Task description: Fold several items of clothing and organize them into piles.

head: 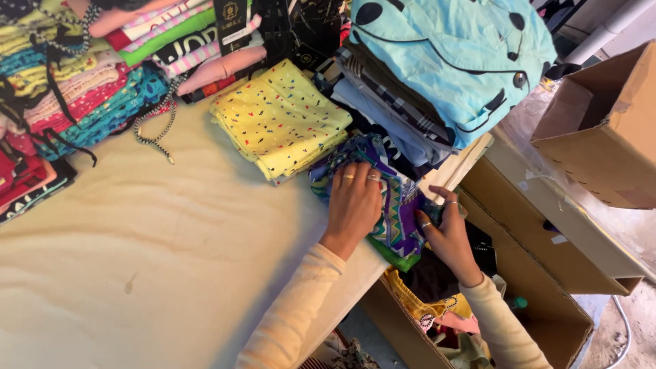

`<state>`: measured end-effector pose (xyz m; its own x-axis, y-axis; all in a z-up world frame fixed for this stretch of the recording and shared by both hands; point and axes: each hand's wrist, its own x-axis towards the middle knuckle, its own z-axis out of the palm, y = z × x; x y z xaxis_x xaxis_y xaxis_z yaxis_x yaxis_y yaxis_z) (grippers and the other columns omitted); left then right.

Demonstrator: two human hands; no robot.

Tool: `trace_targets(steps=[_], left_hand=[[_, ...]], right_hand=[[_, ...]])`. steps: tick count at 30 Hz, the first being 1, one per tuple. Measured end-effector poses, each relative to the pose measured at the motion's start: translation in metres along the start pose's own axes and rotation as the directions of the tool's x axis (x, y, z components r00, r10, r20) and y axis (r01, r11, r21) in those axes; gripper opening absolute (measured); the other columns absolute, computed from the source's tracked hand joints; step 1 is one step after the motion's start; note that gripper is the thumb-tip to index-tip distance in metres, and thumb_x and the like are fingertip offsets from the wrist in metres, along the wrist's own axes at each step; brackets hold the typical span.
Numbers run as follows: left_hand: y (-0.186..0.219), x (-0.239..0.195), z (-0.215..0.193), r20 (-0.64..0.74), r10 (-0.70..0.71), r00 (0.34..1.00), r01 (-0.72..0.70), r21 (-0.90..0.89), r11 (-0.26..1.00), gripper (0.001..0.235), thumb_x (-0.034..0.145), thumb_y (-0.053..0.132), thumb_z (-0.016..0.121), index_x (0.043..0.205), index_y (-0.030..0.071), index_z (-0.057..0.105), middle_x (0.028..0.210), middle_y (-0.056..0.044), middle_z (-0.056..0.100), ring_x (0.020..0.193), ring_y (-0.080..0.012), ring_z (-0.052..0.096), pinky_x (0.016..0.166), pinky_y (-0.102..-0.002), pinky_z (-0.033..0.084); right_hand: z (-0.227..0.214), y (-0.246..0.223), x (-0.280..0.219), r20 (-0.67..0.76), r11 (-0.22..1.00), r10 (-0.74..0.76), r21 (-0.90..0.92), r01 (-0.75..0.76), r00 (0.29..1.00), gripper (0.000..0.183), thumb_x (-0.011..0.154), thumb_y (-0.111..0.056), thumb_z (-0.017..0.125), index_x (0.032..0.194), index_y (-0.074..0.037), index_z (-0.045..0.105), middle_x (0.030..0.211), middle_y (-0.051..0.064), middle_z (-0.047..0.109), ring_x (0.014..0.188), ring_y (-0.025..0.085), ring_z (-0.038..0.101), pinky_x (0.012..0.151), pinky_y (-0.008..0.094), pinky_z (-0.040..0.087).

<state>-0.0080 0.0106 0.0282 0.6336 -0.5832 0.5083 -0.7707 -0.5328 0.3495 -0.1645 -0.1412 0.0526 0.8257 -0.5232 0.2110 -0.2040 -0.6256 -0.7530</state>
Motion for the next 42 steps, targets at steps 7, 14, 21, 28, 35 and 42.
trace_targets(steps=[7,14,21,28,35,42], left_hand=[[-0.018,0.013,0.033,0.000,0.120,0.993,-0.119,-0.110,0.987,0.052,0.096,0.036,0.060,0.141,0.010,0.060,0.156,-0.017,0.046,0.146,-0.0388,0.036,0.121,-0.061,0.019],[-0.017,0.021,0.027,0.053,0.104,0.993,-0.098,-0.107,0.989,0.066,0.082,0.051,0.069,0.139,0.020,0.062,0.154,-0.020,0.043,0.145,-0.0443,0.032,0.120,-0.066,0.014],[-0.024,0.021,0.053,-0.031,0.031,0.999,-0.035,-0.159,0.987,0.070,0.081,0.057,0.073,0.132,0.010,0.066,0.149,-0.023,0.052,0.147,-0.0419,0.035,0.125,-0.059,0.015],[-0.031,0.027,0.056,-0.080,0.042,0.996,-0.054,-0.161,0.985,0.072,0.078,0.057,0.074,0.129,0.006,0.067,0.146,-0.024,0.055,0.146,-0.0403,0.037,0.124,-0.056,0.016],[-0.049,0.038,0.063,-0.098,0.054,0.994,-0.068,-0.145,0.987,0.070,0.079,0.055,0.075,0.129,0.006,0.068,0.145,-0.023,0.055,0.141,-0.0397,0.042,0.122,-0.053,0.022],[-0.054,0.034,0.048,-0.077,0.097,0.992,-0.109,-0.163,0.981,0.060,0.084,0.049,0.074,0.127,0.008,0.068,0.144,-0.021,0.056,0.136,-0.0396,0.046,0.119,-0.053,0.028]], right_hand=[[-0.008,-0.046,-0.018,0.015,0.805,-0.238,-0.556,0.206,0.971,0.087,0.073,-0.029,0.082,0.145,-0.003,0.041,0.133,0.032,0.051,0.120,0.045,0.052,0.091,0.048,0.046],[0.018,-0.053,-0.013,0.153,0.772,-0.469,-0.407,0.488,0.870,0.071,0.087,-0.039,0.069,0.148,-0.011,0.045,0.154,0.026,0.039,0.144,0.045,0.036,0.120,0.055,0.028],[0.018,0.002,-0.013,0.347,0.787,-0.398,-0.347,0.511,0.849,0.073,0.097,-0.059,0.046,0.153,-0.012,0.047,0.161,0.019,0.039,0.152,0.041,0.031,0.126,0.058,0.013],[0.015,0.037,-0.026,0.357,0.652,-0.569,-0.352,0.671,0.741,0.078,0.092,-0.064,0.049,0.150,-0.012,0.047,0.158,0.019,0.041,0.150,0.040,0.033,0.125,0.058,0.014],[0.009,0.002,-0.002,0.396,0.666,-0.523,-0.363,0.652,0.755,0.068,0.084,-0.040,0.055,0.145,-0.011,0.052,0.156,0.019,0.044,0.147,0.038,0.038,0.121,0.056,0.024],[0.002,0.000,0.004,0.426,0.651,-0.547,-0.324,0.686,0.720,0.061,0.084,-0.036,0.064,0.139,-0.011,0.058,0.149,0.013,0.054,0.142,0.035,0.047,0.122,0.053,0.031]])
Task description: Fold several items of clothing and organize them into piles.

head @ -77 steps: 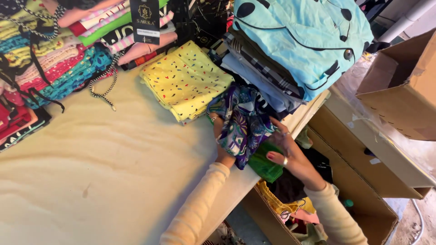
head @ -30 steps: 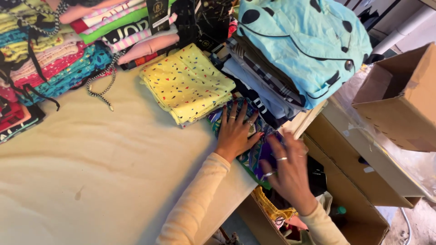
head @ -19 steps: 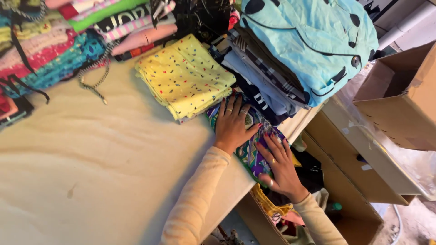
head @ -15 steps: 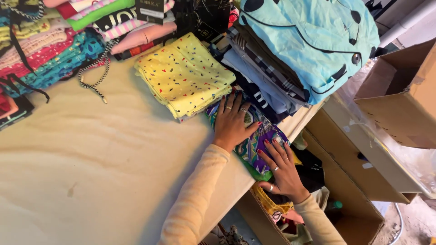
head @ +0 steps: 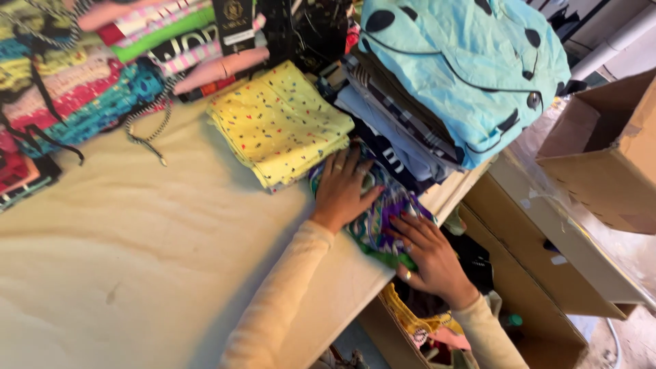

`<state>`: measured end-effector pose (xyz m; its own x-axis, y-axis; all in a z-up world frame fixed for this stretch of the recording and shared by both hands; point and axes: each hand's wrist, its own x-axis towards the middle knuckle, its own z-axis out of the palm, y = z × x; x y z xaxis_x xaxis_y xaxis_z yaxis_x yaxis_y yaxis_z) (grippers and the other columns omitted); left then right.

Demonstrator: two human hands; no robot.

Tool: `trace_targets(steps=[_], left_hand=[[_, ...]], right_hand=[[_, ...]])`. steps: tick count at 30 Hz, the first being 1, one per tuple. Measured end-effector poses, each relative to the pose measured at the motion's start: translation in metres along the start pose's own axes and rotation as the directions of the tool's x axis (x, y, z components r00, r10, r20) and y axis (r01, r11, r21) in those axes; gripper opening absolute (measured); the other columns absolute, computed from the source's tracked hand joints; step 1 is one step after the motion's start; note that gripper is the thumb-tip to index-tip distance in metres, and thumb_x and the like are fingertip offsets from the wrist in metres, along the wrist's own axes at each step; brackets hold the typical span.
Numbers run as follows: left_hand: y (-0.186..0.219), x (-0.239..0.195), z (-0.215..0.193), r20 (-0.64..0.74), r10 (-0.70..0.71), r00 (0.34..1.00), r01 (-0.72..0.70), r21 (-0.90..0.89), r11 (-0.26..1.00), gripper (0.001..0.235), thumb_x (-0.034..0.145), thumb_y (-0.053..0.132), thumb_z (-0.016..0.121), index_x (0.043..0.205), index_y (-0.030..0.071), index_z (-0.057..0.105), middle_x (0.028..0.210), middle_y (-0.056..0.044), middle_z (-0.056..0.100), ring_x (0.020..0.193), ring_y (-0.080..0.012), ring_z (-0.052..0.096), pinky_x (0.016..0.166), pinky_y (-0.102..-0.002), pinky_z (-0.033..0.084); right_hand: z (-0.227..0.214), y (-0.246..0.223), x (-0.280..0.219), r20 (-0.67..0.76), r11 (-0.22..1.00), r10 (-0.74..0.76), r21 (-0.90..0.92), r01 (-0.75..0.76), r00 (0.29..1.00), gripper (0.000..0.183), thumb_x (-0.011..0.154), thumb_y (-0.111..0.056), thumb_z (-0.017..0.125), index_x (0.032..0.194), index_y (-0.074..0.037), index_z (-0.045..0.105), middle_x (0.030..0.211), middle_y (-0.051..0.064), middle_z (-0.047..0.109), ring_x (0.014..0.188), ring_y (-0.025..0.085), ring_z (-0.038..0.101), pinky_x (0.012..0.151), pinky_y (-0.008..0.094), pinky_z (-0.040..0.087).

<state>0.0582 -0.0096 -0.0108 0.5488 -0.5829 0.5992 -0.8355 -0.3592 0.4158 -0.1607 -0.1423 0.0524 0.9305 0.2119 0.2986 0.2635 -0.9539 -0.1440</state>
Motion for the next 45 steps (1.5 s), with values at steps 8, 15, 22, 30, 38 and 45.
trace_targets(steps=[8,15,22,30,38,45], left_hand=[[-0.061,-0.012,-0.098,-0.486,-0.146,0.862,0.158,-0.017,0.987,0.058,0.093,0.028,0.075,0.137,-0.002,0.053,0.135,-0.022,0.059,0.128,-0.0393,0.055,0.112,-0.052,0.037],[-0.164,0.016,-0.100,0.356,-0.863,0.358,0.399,-0.894,-0.203,0.049,0.078,0.020,0.081,0.117,0.000,0.060,0.110,-0.013,0.073,0.091,-0.0248,0.073,0.076,-0.038,0.060],[-0.177,0.040,-0.051,0.049,-0.784,0.619,0.251,-0.958,0.138,0.043,0.075,0.006,0.079,0.114,-0.004,0.064,0.105,-0.012,0.074,0.089,-0.0208,0.073,0.077,-0.034,0.061],[-0.193,0.027,-0.057,-0.267,-0.773,0.576,0.385,-0.745,0.544,0.071,0.077,0.007,0.081,0.132,-0.003,0.039,0.125,-0.017,0.055,0.110,-0.0275,0.054,0.094,-0.040,0.045],[-0.019,-0.044,-0.038,-0.294,-0.551,0.781,0.351,-0.523,0.777,0.076,0.091,0.020,0.081,0.145,-0.003,0.032,0.143,-0.021,0.041,0.136,-0.0362,0.036,0.117,-0.052,0.025],[0.006,-0.032,0.006,0.617,-0.577,0.535,0.562,-0.770,-0.302,0.039,0.081,0.024,0.079,0.112,0.003,0.069,0.098,-0.006,0.073,0.084,-0.0173,0.068,0.070,-0.036,0.054]], right_hand=[[-0.021,-0.007,-0.006,0.008,0.991,0.024,0.135,-0.024,1.000,0.078,0.076,-0.056,0.064,0.136,-0.006,0.060,0.143,0.019,0.055,0.137,0.041,0.045,0.116,0.061,0.016],[-0.015,-0.004,0.064,0.082,0.933,0.176,0.302,-0.193,0.981,0.061,0.097,-0.050,0.058,0.145,-0.013,0.053,0.152,0.015,0.051,0.143,0.034,0.048,0.125,0.052,0.030],[0.022,-0.008,0.075,0.005,0.984,0.139,0.109,-0.139,0.990,0.066,0.095,-0.048,0.061,0.150,-0.013,0.050,0.156,0.020,0.044,0.144,0.040,0.041,0.118,0.054,0.030],[0.022,-0.008,0.076,-0.024,0.980,0.149,0.135,-0.145,0.989,0.064,0.095,-0.048,0.060,0.148,-0.014,0.052,0.155,0.019,0.047,0.142,0.039,0.044,0.118,0.053,0.031],[0.023,-0.010,0.076,-0.037,0.982,0.144,0.130,-0.139,0.989,0.065,0.095,-0.048,0.061,0.148,-0.013,0.053,0.154,0.021,0.047,0.141,0.040,0.044,0.117,0.052,0.032],[0.022,-0.010,0.065,-0.064,0.984,0.147,0.114,-0.139,0.987,0.064,0.095,-0.047,0.062,0.147,-0.011,0.051,0.153,0.021,0.048,0.138,0.040,0.047,0.116,0.051,0.035]])
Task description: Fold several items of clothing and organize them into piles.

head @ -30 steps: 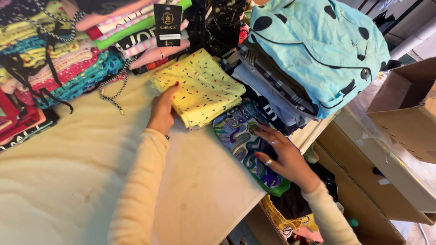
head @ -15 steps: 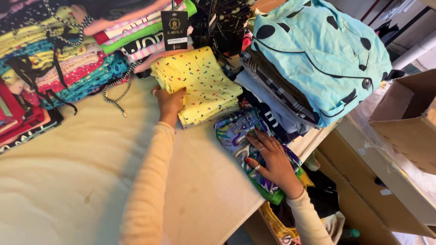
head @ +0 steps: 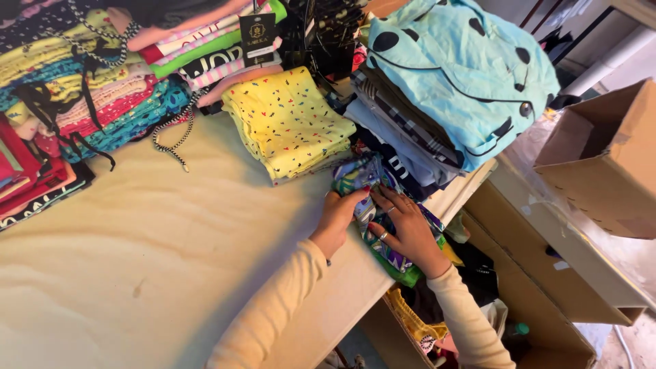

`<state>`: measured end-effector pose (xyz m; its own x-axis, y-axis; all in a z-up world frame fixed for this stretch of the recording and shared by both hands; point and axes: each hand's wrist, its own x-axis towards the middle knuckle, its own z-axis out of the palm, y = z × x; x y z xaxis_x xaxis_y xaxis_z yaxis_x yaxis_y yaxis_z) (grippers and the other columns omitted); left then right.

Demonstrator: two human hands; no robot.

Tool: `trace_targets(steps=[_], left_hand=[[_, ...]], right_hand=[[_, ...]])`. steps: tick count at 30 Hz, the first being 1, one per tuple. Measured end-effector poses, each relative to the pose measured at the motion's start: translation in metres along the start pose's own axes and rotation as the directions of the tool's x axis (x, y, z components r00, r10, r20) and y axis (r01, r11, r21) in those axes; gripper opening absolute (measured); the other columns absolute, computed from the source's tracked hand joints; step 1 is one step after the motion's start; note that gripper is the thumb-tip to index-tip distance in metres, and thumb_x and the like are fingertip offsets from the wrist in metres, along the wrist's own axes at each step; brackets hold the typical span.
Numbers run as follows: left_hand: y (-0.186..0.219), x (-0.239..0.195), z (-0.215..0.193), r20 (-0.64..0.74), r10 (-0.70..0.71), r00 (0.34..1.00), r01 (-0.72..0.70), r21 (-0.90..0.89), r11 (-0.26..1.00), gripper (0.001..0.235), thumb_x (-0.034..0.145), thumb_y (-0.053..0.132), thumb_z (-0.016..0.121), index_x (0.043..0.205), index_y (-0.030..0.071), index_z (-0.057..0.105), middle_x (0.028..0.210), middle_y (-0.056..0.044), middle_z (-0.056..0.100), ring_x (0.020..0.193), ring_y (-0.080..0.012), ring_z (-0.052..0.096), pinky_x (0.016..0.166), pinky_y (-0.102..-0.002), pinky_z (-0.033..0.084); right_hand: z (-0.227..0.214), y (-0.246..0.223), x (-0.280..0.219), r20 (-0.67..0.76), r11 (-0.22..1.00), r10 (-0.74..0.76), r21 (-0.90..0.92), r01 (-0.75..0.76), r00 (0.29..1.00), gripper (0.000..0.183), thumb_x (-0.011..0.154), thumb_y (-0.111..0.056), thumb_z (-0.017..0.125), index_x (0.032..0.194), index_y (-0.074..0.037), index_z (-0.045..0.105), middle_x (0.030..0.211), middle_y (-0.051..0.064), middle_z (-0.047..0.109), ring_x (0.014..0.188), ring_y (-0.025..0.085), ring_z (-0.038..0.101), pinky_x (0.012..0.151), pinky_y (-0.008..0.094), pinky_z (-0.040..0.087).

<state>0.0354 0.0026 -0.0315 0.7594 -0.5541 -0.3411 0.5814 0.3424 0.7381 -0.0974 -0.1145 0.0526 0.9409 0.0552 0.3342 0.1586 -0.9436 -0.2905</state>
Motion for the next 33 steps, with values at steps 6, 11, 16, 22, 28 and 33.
trace_targets(steps=[6,11,16,22,28,33], left_hand=[[0.021,0.012,-0.015,-0.008,0.185,0.983,-0.162,0.449,0.879,0.034,0.086,0.034,0.076,0.101,0.002,0.076,0.091,-0.007,0.077,0.081,-0.0149,0.069,0.070,-0.032,0.054],[0.042,-0.002,-0.004,0.162,-0.062,0.985,-0.015,0.438,0.899,0.034,0.081,0.032,0.073,0.108,0.011,0.074,0.095,-0.002,0.075,0.083,-0.0123,0.069,0.070,-0.031,0.052],[0.016,0.011,0.034,0.186,0.090,0.978,-0.025,-0.328,0.944,0.024,0.084,0.011,0.072,0.107,0.005,0.069,0.099,-0.004,0.073,0.089,-0.0178,0.069,0.082,-0.036,0.057],[-0.030,0.077,-0.035,-0.164,0.253,0.953,-0.296,-0.354,0.887,0.039,0.078,0.001,0.066,0.116,0.007,0.063,0.105,-0.004,0.070,0.090,-0.0177,0.069,0.082,-0.035,0.058],[0.040,-0.011,-0.006,-0.067,0.813,0.578,-0.671,0.527,0.521,0.063,0.077,0.007,0.081,0.123,-0.002,0.040,0.119,-0.016,0.052,0.111,-0.0287,0.056,0.102,-0.045,0.043],[0.064,-0.060,0.009,0.256,0.874,0.413,-0.498,0.867,-0.020,0.043,0.083,0.021,0.080,0.109,0.000,0.054,0.120,-0.023,0.051,0.113,-0.0419,0.050,0.098,-0.053,0.039]], right_hand=[[-0.038,-0.037,-0.031,0.147,0.982,0.050,-0.185,-0.022,0.988,0.069,0.093,-0.052,0.060,0.150,-0.015,0.048,0.151,0.020,0.047,0.135,0.039,0.048,0.114,0.054,0.033],[-0.032,-0.053,-0.053,0.132,0.973,0.016,-0.232,0.015,0.991,0.081,0.090,-0.059,0.058,0.153,-0.012,0.039,0.152,0.022,0.042,0.138,0.042,0.042,0.112,0.055,0.029],[-0.023,-0.050,-0.051,-0.006,0.956,0.127,-0.265,-0.124,0.992,0.082,0.081,-0.033,0.066,0.154,-0.010,0.037,0.154,0.023,0.041,0.140,0.041,0.042,0.115,0.055,0.029],[-0.005,-0.025,-0.037,0.074,0.949,0.141,-0.294,-0.114,0.987,0.080,0.076,-0.020,0.066,0.152,-0.014,0.044,0.147,0.016,0.053,0.138,0.037,0.048,0.118,0.053,0.031],[-0.040,-0.028,-0.023,0.130,0.992,0.124,-0.043,-0.119,0.984,0.066,0.090,-0.039,0.066,0.147,-0.010,0.049,0.137,0.019,0.058,0.123,0.039,0.054,0.106,0.051,0.037],[-0.042,-0.003,-0.006,0.032,0.978,0.173,0.110,-0.175,0.984,0.053,0.097,-0.033,0.062,0.145,-0.011,0.056,0.138,0.015,0.061,0.124,0.036,0.057,0.101,0.045,0.044]])
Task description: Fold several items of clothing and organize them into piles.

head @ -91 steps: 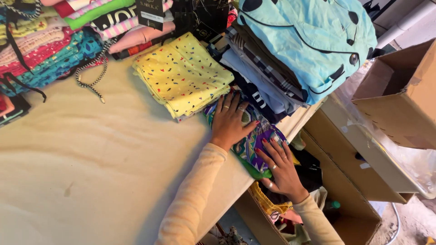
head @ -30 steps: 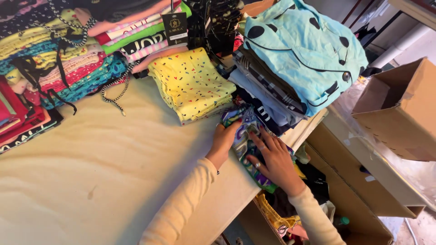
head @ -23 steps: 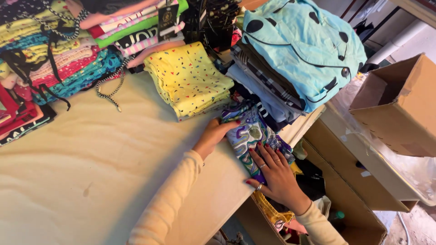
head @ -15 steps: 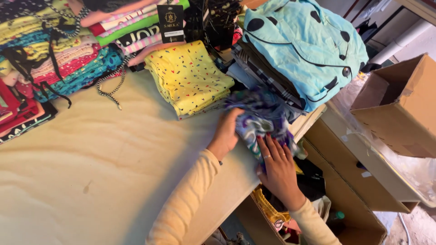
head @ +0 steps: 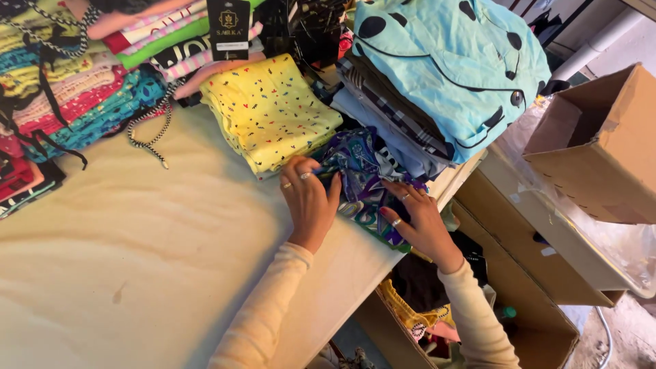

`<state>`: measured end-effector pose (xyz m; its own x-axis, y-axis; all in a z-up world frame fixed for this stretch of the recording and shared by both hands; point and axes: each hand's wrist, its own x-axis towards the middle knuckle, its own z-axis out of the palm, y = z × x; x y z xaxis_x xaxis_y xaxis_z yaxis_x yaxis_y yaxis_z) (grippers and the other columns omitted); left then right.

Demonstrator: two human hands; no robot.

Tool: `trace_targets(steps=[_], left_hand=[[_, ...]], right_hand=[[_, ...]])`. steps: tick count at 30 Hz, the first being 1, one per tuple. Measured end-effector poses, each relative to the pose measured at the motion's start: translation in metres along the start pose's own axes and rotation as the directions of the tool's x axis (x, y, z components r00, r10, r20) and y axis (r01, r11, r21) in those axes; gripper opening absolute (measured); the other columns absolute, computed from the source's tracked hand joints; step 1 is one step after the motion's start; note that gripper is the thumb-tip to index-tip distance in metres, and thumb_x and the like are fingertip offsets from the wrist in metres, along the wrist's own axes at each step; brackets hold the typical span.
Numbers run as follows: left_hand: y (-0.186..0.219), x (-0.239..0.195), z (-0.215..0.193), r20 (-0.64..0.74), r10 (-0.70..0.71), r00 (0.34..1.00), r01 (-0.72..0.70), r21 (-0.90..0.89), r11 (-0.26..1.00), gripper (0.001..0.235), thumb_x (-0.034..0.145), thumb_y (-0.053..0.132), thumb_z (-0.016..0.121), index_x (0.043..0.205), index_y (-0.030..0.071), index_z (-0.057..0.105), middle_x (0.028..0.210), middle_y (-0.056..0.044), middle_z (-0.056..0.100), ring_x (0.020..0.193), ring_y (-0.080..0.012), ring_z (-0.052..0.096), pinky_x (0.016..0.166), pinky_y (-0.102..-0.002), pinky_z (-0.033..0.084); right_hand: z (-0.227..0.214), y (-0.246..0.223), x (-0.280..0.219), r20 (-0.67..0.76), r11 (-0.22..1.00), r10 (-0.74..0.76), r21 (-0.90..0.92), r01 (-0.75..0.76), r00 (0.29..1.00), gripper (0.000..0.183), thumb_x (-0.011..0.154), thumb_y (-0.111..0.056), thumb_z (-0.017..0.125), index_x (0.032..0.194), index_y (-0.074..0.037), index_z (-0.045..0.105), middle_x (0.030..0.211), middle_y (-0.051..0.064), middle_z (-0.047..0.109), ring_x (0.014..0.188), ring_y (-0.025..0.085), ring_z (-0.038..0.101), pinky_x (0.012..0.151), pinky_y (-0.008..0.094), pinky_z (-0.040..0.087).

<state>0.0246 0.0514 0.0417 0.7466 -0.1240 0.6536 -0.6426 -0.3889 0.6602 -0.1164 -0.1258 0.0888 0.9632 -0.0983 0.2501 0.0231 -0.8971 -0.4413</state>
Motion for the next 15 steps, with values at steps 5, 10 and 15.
trace_targets(steps=[5,10,15], left_hand=[[-0.025,-0.013,0.016,0.304,0.240,0.922,-0.281,0.100,0.954,0.020,0.100,0.032,0.069,0.097,0.013,0.066,0.105,-0.004,0.057,0.105,-0.0302,0.055,0.095,-0.049,0.041],[-0.006,0.001,0.016,0.276,0.369,0.888,-0.432,0.223,0.874,0.048,0.088,0.030,0.065,0.133,0.013,0.067,0.138,-0.011,0.055,0.119,-0.0297,0.051,0.110,-0.057,0.033],[-0.011,0.026,0.027,0.328,0.291,0.899,-0.400,0.341,0.850,0.060,0.087,0.039,0.066,0.137,0.006,0.061,0.153,-0.016,0.049,0.128,-0.0312,0.048,0.115,-0.058,0.029]], right_hand=[[0.013,-0.003,0.013,-0.045,0.985,0.104,-0.136,-0.109,0.994,0.060,0.089,-0.030,0.071,0.145,-0.013,0.056,0.130,0.012,0.062,0.117,0.034,0.056,0.096,0.046,0.044],[0.019,0.001,0.010,-0.149,0.948,-0.160,-0.299,0.110,0.976,0.065,0.088,-0.035,0.071,0.145,-0.011,0.053,0.138,0.013,0.057,0.125,0.035,0.050,0.109,0.050,0.035],[0.016,0.001,0.013,-0.092,0.947,-0.131,-0.308,0.097,0.987,0.075,0.093,-0.048,0.063,0.153,-0.007,0.045,0.146,0.016,0.053,0.126,0.035,0.049,0.107,0.049,0.034]])
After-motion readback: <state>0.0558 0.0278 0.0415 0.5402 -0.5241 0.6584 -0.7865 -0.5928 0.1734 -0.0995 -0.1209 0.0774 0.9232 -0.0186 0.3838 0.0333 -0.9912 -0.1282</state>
